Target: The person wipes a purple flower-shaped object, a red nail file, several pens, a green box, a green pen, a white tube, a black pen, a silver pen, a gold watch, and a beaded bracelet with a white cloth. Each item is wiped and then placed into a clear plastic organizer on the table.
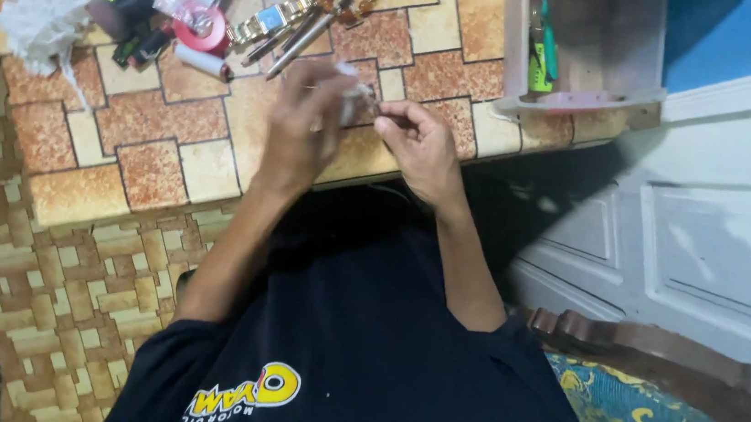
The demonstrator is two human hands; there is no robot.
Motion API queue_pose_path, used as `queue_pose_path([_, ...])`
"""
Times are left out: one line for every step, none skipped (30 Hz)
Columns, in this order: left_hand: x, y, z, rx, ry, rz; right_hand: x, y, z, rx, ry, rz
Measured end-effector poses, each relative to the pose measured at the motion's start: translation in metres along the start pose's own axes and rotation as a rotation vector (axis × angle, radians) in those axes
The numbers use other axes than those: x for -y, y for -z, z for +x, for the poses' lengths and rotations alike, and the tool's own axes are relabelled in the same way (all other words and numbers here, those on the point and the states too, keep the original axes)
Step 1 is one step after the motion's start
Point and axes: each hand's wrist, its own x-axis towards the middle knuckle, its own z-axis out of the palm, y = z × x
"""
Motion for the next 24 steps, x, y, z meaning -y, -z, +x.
queue_pose_path([0.01, 0.003, 0.0, 0.007, -0.01, -0.009, 0.004, 0.012, 0.0, -0.014, 0.003, 0.0])
queue_pose_path([0.019, 0.007, -0.003, -0.02, 0.013, -0.022, 0.009, 0.024, -0.002, -0.088, 0.061, -0.099])
queue_pose_path([0.028, 0.01, -0.006, -0.046, 0.037, -0.034, 0.013, 0.035, -0.004, -0.16, 0.118, -0.199])
queue_pose_path([0.02, 0.015, -0.005, -0.042, 0.034, -0.039, 0.018, 0.053, -0.004, -0.167, 0.118, -0.2])
queue_pose_path([0.013, 0.02, -0.003, -0.046, 0.057, -0.052, 0.023, 0.071, -0.005, -0.303, 0.185, -0.356])
queue_pose_path([0.006, 0.026, -0.002, -0.049, 0.084, -0.063, 0.029, 0.089, -0.006, -0.434, 0.251, -0.511])
queue_pose_path([0.008, 0.025, -0.006, -0.045, 0.084, -0.065, 0.027, 0.102, -0.001, -0.437, 0.247, -0.511])
queue_pose_path([0.01, 0.024, -0.01, 0.007, 0.061, -0.056, 0.026, 0.115, 0.004, -0.543, 0.243, -0.662])
queue_pose_path([0.013, 0.024, -0.015, 0.058, 0.039, -0.047, 0.024, 0.128, 0.009, -0.648, 0.237, -0.814])
queue_pose_path([0.004, 0.025, -0.01, 0.058, 0.04, -0.049, 0.018, 0.137, 0.016, -0.648, 0.237, -0.816])
queue_pose_path([-0.005, 0.027, -0.005, 0.066, 0.043, -0.082, 0.013, 0.147, 0.023, -0.676, 0.226, -0.884])
queue_pose_path([-0.014, 0.029, -0.002, 0.074, 0.05, -0.115, 0.007, 0.156, 0.029, -0.701, 0.216, -0.953])
queue_pose_path([-0.019, 0.03, -0.002, 0.072, 0.053, -0.115, 0.003, 0.16, 0.033, -0.698, 0.216, -0.954])
queue_pose_path([-0.022, 0.031, 0.0, 0.082, 0.073, -0.126, 0.0, 0.163, 0.038, -0.704, 0.202, -1.059])
queue_pose_path([-0.026, 0.033, 0.003, 0.091, 0.094, -0.136, -0.003, 0.165, 0.044, -0.709, 0.187, -1.164])
queue_pose_path([-0.026, 0.034, 0.003, 0.089, 0.096, -0.134, -0.005, 0.167, 0.047, -0.705, 0.189, -1.163])
queue_pose_path([-0.025, 0.035, 0.003, 0.078, 0.099, -0.13, -0.008, 0.169, 0.051, -0.682, 0.138, -1.203])
queue_pose_path([-0.025, 0.037, 0.003, 0.069, 0.104, -0.126, -0.01, 0.171, 0.053, -0.656, 0.085, -1.244])
queue_pose_path([-0.024, 0.039, 0.004, 0.069, 0.107, -0.124, -0.009, 0.171, 0.054, -0.652, 0.085, -1.243])
queue_pose_path([-0.024, 0.04, 0.005, 0.06, 0.099, -0.131, -0.008, 0.171, 0.055, -0.645, 0.085, -1.251])
queue_pose_path([-0.022, 0.042, 0.006, 0.052, 0.09, -0.138, -0.008, 0.171, 0.057, -0.638, 0.085, -1.259])
queue_pose_path([-0.022, 0.045, 0.007, 0.045, 0.099, -0.13, -0.013, 0.178, 0.059, -0.625, 0.091, -1.258])
queue_pose_path([-0.022, 0.048, 0.008, 0.04, 0.108, -0.116, -0.018, 0.185, 0.061, -0.641, 0.1, -1.259])
queue_pose_path([-0.021, 0.054, 0.007, 0.029, 0.119, -0.094, -0.024, 0.188, 0.066, -0.651, 0.117, -1.256])
